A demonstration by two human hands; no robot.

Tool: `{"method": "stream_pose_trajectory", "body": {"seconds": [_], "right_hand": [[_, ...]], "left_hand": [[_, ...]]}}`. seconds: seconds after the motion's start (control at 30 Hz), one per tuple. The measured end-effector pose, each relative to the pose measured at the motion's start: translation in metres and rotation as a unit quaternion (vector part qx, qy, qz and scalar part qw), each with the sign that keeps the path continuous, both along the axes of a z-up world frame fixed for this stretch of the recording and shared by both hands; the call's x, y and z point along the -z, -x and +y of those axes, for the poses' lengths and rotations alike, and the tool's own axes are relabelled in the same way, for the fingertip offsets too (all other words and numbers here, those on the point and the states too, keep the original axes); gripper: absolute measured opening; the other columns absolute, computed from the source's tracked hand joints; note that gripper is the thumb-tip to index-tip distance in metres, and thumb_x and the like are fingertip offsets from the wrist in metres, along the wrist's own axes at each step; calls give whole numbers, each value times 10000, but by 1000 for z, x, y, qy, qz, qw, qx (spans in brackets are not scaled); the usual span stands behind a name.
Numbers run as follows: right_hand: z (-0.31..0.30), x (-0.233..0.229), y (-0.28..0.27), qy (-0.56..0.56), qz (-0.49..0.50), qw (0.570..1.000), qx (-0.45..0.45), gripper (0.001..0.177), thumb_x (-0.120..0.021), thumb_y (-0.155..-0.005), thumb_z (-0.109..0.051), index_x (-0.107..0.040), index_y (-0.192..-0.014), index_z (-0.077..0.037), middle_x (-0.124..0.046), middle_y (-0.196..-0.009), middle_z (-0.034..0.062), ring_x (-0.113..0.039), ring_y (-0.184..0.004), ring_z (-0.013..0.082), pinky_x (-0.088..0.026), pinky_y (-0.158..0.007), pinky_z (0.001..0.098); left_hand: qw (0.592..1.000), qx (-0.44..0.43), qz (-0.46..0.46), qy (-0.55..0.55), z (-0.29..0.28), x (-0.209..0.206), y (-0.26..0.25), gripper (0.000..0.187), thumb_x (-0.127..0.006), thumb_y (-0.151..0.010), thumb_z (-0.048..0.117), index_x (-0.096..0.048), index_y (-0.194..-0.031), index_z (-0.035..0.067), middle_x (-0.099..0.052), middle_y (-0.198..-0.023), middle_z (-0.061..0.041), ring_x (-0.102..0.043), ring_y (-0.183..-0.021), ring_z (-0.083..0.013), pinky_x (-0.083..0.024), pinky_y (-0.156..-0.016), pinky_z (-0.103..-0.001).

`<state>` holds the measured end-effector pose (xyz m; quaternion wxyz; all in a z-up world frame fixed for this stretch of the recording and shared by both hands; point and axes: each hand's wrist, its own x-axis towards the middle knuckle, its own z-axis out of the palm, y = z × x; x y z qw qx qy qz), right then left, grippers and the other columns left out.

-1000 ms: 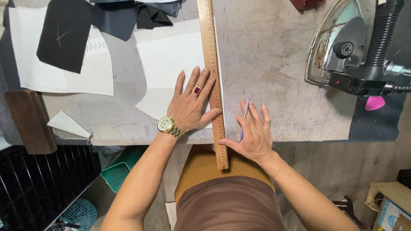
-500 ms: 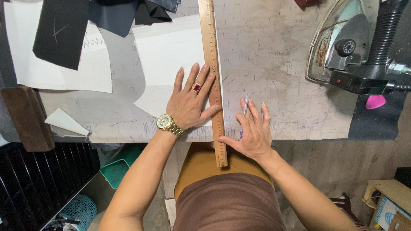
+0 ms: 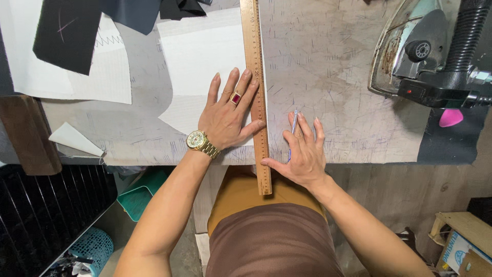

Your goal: The person presses a piece of white fabric using an iron, then uses a ruler and a pen to mark lines on another section of the fabric.

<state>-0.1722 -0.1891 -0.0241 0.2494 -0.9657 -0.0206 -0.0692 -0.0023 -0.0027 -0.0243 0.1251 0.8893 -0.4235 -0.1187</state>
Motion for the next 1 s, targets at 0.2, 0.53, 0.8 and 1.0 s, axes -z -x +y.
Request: {"method": "stream_pose_trajectory", "body": {"seconds": [0.2,0.53,0.8,1.0], "right_hand": [[0,-1,0,1,2,1000,0,780,-774,-780,-711,-561,-1157,-62,-429,-1602,247,-369,-1489,385,-116,-1219,643],[0,-3,0,-7,5,1000,-5,768,-768,-792,-701,-560,-1157,-58,-413,-1613,247,-357,-1496,382,-101,-1221,648],[0,-2,1,-5,10,1000,-3,781,-769,-785,-711,-558,-1170,-65,-414,-1613,239,-345,-1504,372,-89,-1228,634],[-4,1,4,-30,24,999,-2,829,-764,-769,-738,-530,-1183,-60,-408,-1611,255,-354,-1493,380,-63,-1232,626]], "left_hand": [[1000,5,-8,9,1,0,0,910,-355,-988,775,-247,-1645,155,-183,-1717,-101,-73,-1576,-306,32,-1248,-580],[1000,6,-13,21,2,1,0,921,-353,-978,795,-275,-1639,158,-200,-1714,-92,-87,-1573,-304,24,-1247,-578],[999,4,22,-23,0,-5,0,909,-286,-979,771,-232,-1653,164,-146,-1732,-84,-44,-1586,-295,71,-1244,-572],[997,-1,29,-74,-6,-29,-1,936,-282,-951,766,-243,-1657,154,-155,-1740,-63,-16,-1594,-290,157,-1199,-642]]}}
